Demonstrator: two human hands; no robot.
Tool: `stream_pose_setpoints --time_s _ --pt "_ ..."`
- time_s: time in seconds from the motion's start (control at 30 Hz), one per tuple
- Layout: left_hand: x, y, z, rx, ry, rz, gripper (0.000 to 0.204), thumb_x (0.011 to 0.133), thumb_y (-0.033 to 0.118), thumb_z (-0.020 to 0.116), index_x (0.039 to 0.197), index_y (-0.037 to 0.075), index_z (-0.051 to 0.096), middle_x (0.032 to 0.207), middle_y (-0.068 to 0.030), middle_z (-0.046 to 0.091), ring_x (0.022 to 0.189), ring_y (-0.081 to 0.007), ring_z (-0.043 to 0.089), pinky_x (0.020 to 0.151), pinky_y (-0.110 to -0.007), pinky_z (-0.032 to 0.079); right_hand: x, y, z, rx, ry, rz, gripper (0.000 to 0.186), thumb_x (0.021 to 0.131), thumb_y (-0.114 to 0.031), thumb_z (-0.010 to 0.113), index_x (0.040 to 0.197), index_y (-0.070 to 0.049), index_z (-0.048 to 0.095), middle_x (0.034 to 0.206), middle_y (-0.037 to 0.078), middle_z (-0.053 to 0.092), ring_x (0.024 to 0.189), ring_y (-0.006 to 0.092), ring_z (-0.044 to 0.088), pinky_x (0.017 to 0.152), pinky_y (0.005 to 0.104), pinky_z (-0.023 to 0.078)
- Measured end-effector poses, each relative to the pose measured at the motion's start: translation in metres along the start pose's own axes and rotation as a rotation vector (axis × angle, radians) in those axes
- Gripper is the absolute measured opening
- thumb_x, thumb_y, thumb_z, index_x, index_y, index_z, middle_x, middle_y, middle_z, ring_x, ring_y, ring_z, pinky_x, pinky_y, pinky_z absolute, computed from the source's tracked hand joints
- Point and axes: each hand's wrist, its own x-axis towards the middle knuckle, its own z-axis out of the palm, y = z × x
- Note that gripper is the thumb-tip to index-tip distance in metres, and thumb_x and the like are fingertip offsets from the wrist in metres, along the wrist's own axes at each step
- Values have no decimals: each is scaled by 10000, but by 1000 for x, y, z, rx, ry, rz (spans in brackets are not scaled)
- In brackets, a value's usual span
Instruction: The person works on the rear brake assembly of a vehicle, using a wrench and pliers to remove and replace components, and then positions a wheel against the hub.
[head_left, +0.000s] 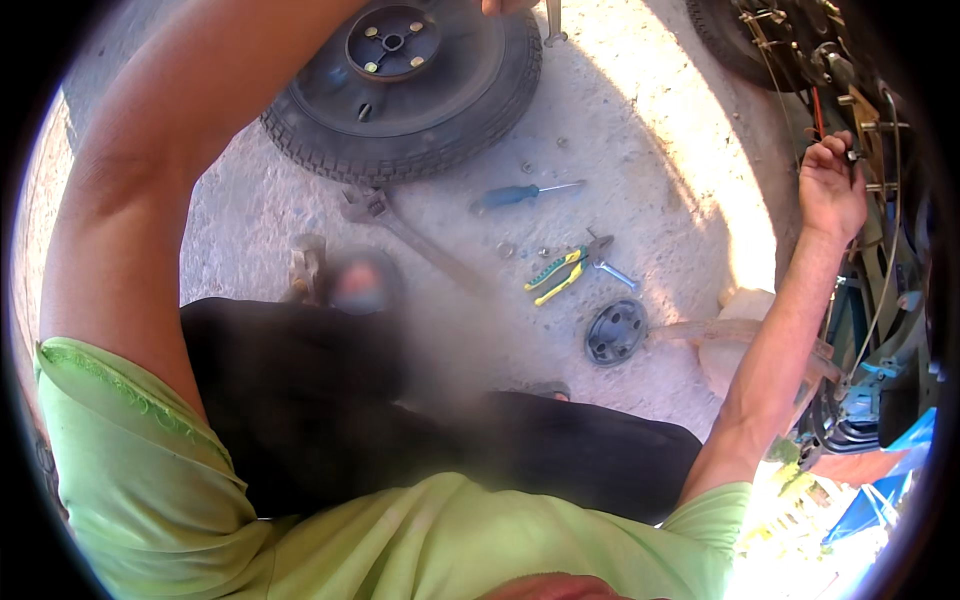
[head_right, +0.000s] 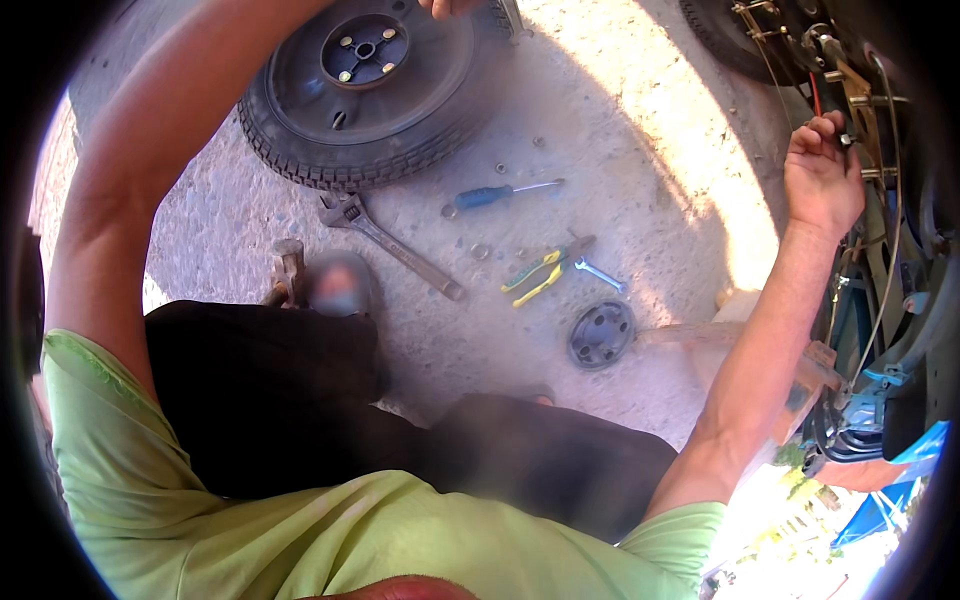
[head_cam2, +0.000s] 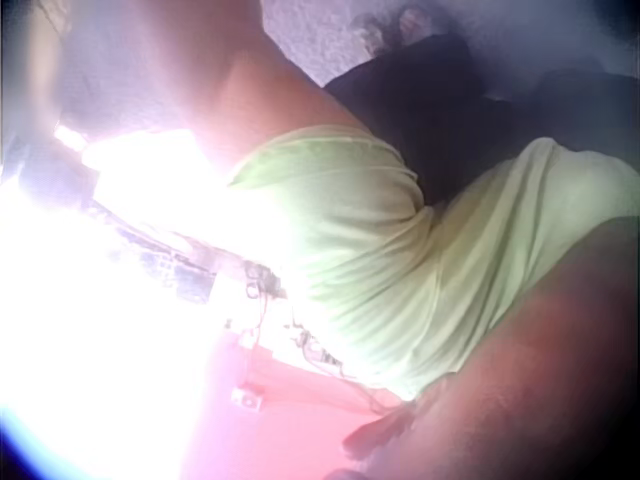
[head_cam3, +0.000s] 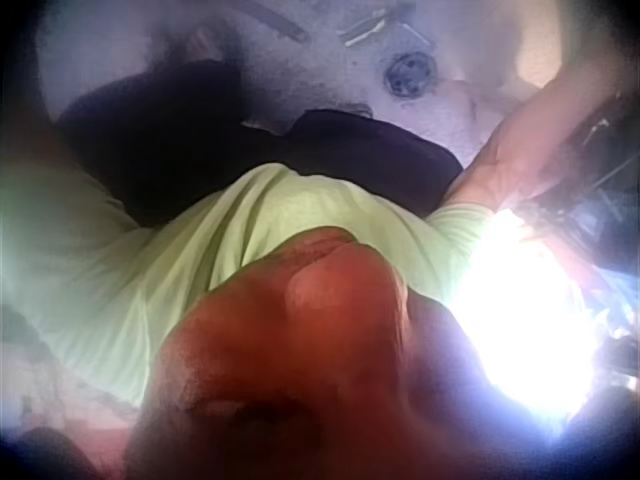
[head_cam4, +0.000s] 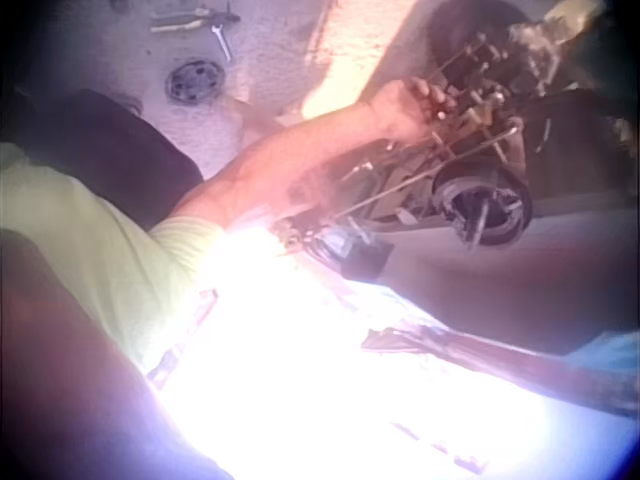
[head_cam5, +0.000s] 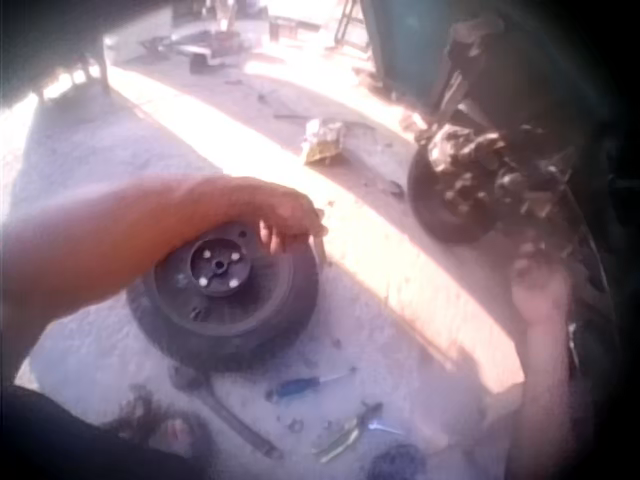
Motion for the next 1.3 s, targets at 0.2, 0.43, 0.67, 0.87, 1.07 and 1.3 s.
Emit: stream_pose_setpoints --time_s 0.2,0.43,0.67,0.87,1.07,1.3 --pt "19 4 2 23 -13 126 494 1027 419 466 918 -7 692 812 -142 694 696 -274 700 617 -412 596 6 -4 -3 -125 258 -122 481 1027 -280 359 1272 103 516 1190 222 622 996 310 592 788 392 485" --pt "30 16 7 120 -122 84 533 1014 496 470 891 26 689 825 -118 700 711 -244 689 633 -386 553 5 -8 -17 52 103 -51 387 1054 -194 357 1277 83 509 1202 237 612 1030 335 603 821 418 505" --pt "18 39 33 -112 -45 99 583 1009 499 521 766 -20 626 710 -117 641 619 -216 646 546 -340 517 0 -4 -11 53 2 -47 435 1015 -163 417 1322 141 470 1182 242 604 1112 363 593 849 406 515" --pt "8 59 45 -93 -53 104 516 1024 446 496 768 14 615 673 -57 543 605 -163 548 562 -311 430 10 3 -24 -28 170 -160 316 955 -46 514 1244 73 557 1156 210 617 1101 329 599 871 393 516" --pt "6 75 45 -52 -108 90 609 1010 537 490 845 -8 706 763 -120 699 710 -217 706 718 -359 578 2 12 7 52 243 -116 223 970 -259 639 1010 -40 647 957 114 708 925 279 701 692 351 583" --pt "-34 119 38 -88 55 281 587 1025 541 503 827 23 695 729 -86 675 686 -175 677 698 -334 564 -14 20 39 27 206 -186 147 966 -224 625 913 -88 635 904 94 692 876 260 694 670 329 568"
